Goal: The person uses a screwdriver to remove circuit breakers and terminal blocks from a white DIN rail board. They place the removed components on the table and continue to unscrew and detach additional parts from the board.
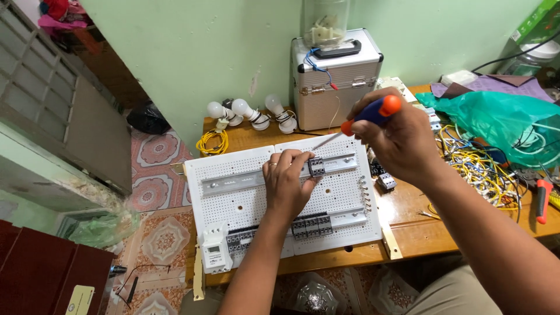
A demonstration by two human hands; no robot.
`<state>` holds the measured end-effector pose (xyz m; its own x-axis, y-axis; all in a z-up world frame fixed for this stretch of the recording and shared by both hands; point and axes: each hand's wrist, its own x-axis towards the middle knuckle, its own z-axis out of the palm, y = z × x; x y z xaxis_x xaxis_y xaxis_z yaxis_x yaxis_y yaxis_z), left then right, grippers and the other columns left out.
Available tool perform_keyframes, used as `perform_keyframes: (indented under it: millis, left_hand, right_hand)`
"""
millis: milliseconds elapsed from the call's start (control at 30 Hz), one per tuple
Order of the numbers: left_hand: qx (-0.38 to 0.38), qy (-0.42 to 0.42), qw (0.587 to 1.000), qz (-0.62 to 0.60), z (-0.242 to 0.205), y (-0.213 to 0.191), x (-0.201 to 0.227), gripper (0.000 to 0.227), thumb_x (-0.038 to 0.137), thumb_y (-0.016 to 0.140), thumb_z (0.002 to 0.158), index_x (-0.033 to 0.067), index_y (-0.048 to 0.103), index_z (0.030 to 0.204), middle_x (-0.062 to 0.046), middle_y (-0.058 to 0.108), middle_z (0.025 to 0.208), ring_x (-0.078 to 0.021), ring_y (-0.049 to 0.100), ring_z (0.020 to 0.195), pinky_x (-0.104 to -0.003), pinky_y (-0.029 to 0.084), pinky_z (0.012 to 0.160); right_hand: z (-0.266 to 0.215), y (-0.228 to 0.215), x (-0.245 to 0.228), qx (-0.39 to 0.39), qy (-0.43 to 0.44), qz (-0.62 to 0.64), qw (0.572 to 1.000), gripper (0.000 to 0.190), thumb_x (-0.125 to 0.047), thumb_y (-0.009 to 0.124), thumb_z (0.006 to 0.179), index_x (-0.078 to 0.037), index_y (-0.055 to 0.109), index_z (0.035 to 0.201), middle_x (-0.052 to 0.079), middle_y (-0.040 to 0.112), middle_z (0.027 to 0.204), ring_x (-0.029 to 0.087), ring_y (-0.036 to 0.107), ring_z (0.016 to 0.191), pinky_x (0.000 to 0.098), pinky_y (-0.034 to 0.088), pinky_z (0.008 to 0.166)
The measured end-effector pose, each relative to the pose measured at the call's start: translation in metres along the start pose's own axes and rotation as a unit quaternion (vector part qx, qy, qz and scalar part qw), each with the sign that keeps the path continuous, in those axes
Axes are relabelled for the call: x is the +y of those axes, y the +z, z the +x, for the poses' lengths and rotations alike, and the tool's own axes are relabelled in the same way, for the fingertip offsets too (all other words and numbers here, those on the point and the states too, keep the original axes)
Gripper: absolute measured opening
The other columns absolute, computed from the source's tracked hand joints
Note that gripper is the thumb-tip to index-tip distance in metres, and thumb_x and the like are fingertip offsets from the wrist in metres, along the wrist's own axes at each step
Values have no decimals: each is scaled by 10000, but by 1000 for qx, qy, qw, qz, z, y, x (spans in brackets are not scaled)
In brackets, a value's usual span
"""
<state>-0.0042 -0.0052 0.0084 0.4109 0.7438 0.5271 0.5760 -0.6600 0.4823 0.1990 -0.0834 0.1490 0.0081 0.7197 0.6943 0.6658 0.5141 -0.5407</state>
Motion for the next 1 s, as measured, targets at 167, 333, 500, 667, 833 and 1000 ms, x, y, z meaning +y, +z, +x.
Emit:
perform_keyframes:
  millis: [167, 333, 500, 667, 833, 1000]
  left_hand:
    - [3, 2, 1000, -31, -1, -4, 2, 419, 290, 837, 795, 198, 713, 1185, 4, 634, 1053, -241, 562, 1091, -470, 373, 1005]
    - [9, 17, 1000, -19, -1, -2, 0, 446, 320, 840, 791, 211, 686, 1195, 21, 619, 1047, -240, 566, 1088, -470, 376, 995]
    - [24, 25, 999, -41, -2, 3, -4, 420, 307, 825, 826, 226, 667, 1207, 2, 619, 1019, -245, 577, 1066, -482, 380, 988]
    - [20, 18, 1000, -10, -2, -3, 0, 417, 289, 842, 797, 198, 697, 1177, 21, 610, 1047, -223, 558, 1078, -435, 367, 1006]
    - [-39, 7, 999, -14, -1, -2, -4, 433, 263, 780, 815, 224, 686, 1236, 22, 583, 1091, -236, 525, 1133, -458, 345, 1030]
    - [-42, 6, 999, -8, -1, -3, -4, 444, 204, 768, 808, 239, 690, 1244, 20, 577, 1098, -237, 521, 1137, -457, 344, 1036]
  right_hand:
    - [3, 12, 8, -42, -26, 32, 998, 251, -202, 634, 1034, 33, 594, 1113, 208, 691, 824, 296, 707, 656, 393, 611, 593]
    - [14, 12, 1, -81, -34, 39, 995, 165, -99, 637, 1007, 27, 585, 1101, 192, 671, 811, 326, 732, 694, 420, 630, 610]
    - [29, 11, -3, -132, -19, 18, 991, 195, -132, 659, 993, 25, 600, 1092, 200, 697, 806, 338, 736, 705, 431, 639, 630]
    - [13, 14, -25, -166, -55, -30, 984, 285, -146, 753, 916, 18, 615, 1102, 243, 703, 842, 422, 739, 767, 511, 633, 693]
    - [-13, 9, -22, -165, -41, -34, 985, 291, -162, 743, 898, -62, 614, 1139, 194, 729, 948, 422, 742, 899, 529, 623, 821]
    - [-29, 16, -23, -104, -127, 2, 986, 239, -192, 736, 912, -60, 635, 1085, 135, 727, 1011, 341, 741, 919, 455, 603, 849]
